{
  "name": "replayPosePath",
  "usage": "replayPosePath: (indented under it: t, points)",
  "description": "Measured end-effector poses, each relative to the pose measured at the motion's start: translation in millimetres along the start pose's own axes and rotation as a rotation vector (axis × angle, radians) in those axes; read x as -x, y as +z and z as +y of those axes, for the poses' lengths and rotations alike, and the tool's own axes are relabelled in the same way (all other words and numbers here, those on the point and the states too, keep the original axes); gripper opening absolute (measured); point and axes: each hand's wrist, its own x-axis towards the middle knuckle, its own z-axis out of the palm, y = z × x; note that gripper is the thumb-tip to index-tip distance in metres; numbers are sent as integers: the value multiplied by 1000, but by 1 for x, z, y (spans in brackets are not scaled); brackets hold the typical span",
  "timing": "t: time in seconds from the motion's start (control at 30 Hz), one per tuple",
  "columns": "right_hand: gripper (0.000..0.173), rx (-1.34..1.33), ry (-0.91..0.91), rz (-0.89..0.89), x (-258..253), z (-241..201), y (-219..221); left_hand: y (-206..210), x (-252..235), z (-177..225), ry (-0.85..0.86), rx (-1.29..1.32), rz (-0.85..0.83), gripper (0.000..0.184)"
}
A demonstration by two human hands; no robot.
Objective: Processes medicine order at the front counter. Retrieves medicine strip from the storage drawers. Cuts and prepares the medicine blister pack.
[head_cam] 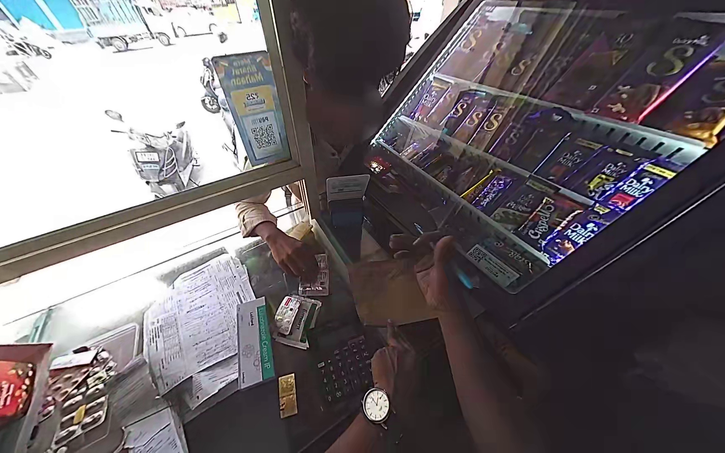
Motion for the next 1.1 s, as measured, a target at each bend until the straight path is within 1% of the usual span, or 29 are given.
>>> replayPosePath:
  t: [0.03,0.1,0.13,0.17,0.2,0.27,0.3,0.33,0.4,0.5,0.73,0.8,0.87,0.9,0.93,1.03,1.07,1.1]
  points:
    - [56,-65,63,75,8,-6,-11,0,-1,2,-8,-13,-18,48]
    - [67,-87,182,172,28,0,-31,-1,-1,2,-3,-39,-21,47]
    - [70,-40,239,201,38,9,-40,-2,-1,0,7,-43,-10,46]
    - [66,36,289,220,48,18,-47,-3,-1,-1,13,-45,-5,46]
    - [57,120,323,240,58,29,-55,-3,-1,-2,17,-38,1,47]
    - [27,263,350,219,83,41,-71,2,1,-1,35,-24,11,46]
    - [15,305,361,200,89,44,-77,3,0,0,37,-31,13,45]
    - [11,345,370,182,93,47,-81,3,-1,0,32,-40,5,46]
    - [9,441,376,148,94,52,-85,2,-3,1,19,-51,10,46]
    - [6,608,374,41,95,60,-85,0,-1,1,19,-54,4,45]
    - [13,784,235,-139,106,72,-75,-1,-1,1,15,-81,-6,46]
    - [14,865,211,-134,107,71,-76,-1,0,2,25,-89,-18,46]
    - [13,935,234,-62,103,70,-79,-3,0,2,19,-78,-21,46]
    - [12,924,246,-36,102,69,-82,-3,0,2,16,-74,-22,46]
    - [11,893,247,-41,102,68,-84,-2,0,3,15,-76,-20,46]
    - [13,810,177,-178,110,68,-84,-2,-1,3,1,-72,-9,47]
    - [14,842,153,-189,112,67,-83,-2,-1,3,2,-69,-8,47]
    - [14,897,129,-159,113,66,-83,-3,-1,3,5,-68,-13,47]
